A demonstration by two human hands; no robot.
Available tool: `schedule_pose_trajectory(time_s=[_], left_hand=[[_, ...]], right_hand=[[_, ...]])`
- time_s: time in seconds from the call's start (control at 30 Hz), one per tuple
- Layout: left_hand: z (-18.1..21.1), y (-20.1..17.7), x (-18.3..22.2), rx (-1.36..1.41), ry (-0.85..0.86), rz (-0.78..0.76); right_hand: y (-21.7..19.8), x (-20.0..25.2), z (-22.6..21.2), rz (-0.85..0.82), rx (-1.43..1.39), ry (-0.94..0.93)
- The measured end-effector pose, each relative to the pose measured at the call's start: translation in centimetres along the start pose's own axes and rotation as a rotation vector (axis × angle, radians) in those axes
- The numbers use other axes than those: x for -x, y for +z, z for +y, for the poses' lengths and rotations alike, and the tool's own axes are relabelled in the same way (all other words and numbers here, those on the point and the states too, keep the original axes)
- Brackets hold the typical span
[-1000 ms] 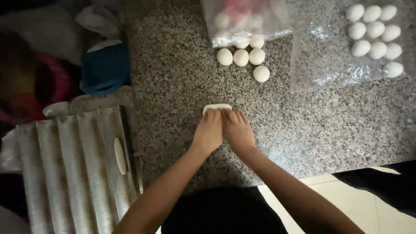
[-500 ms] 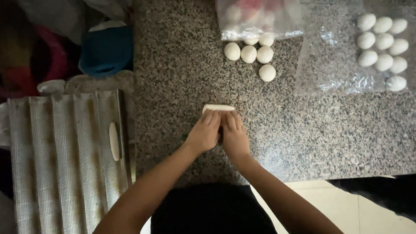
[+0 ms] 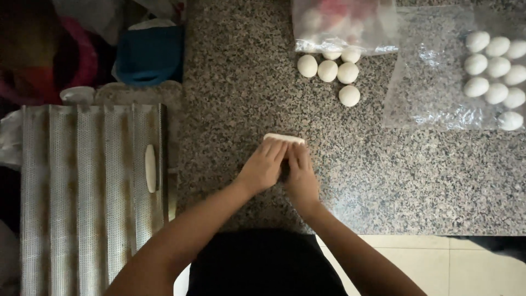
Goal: Shaping small dough balls into elongated loaves by hand and arranging them on a baking tray for proofing.
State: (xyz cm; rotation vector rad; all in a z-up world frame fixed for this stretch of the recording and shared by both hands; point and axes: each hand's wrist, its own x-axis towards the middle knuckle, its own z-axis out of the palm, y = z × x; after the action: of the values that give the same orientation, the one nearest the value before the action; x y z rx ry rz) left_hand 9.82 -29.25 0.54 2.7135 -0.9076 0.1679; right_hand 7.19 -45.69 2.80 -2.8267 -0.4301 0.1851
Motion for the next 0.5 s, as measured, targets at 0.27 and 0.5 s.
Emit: schedule_pose_trajectory(time_s=[0.27, 0.5], left_hand=[[0.1, 3.4, 0.7, 0.111, -0.065, 0.014], [0.2, -1.7, 0.7, 0.227, -0.042, 0.011]], right_hand=[[0.6, -0.8, 2.0, -0.055, 0.000, 0.009], [-1.9, 0.0, -1.3, 0.167, -0.118, -0.021]])
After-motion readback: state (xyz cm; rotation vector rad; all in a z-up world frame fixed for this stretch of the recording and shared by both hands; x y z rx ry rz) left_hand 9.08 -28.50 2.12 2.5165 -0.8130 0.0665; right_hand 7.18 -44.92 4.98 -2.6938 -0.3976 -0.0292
